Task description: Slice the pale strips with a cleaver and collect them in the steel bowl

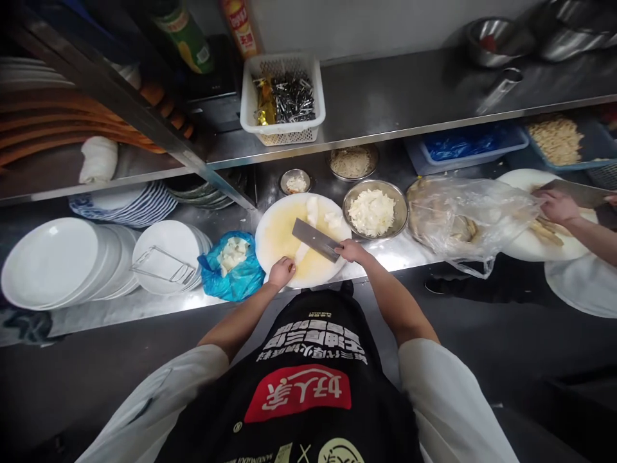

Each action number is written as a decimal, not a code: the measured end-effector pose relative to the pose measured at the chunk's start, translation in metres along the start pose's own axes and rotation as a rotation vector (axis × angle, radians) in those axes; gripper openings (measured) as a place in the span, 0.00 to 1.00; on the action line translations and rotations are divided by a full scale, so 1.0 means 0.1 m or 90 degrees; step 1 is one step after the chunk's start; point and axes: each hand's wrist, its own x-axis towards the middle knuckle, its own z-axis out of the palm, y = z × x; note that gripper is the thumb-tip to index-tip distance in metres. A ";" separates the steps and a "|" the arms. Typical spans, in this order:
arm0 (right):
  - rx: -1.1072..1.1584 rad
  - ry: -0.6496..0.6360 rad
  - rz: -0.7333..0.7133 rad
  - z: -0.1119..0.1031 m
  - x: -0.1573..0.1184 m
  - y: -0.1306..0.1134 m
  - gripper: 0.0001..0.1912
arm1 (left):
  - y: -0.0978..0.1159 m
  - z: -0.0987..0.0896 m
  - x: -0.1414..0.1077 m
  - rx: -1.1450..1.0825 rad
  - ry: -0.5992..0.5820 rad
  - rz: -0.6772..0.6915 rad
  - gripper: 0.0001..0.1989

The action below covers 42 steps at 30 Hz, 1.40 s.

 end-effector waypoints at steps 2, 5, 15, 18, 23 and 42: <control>-0.032 0.094 0.002 -0.07 0.04 -0.08 0.18 | 0.01 -0.05 0.02 0.014 -0.019 0.018 0.11; -0.024 0.196 -0.007 -0.05 -0.07 -0.14 0.15 | 0.03 -0.16 0.10 0.038 -0.035 0.060 0.13; 0.206 0.161 0.091 0.31 -0.59 0.14 0.15 | 0.18 -0.34 0.67 0.249 -0.129 0.252 0.27; 0.179 0.173 0.081 0.36 -0.66 0.18 0.14 | 0.25 -0.37 0.73 0.281 -0.135 0.273 0.24; 0.128 0.201 0.057 0.38 -0.67 0.19 0.14 | 0.38 -0.50 0.86 0.260 -0.150 0.244 0.16; 0.178 0.088 -0.048 -0.45 -0.71 -0.51 0.16 | -0.08 -0.63 0.09 0.098 -0.232 0.191 0.09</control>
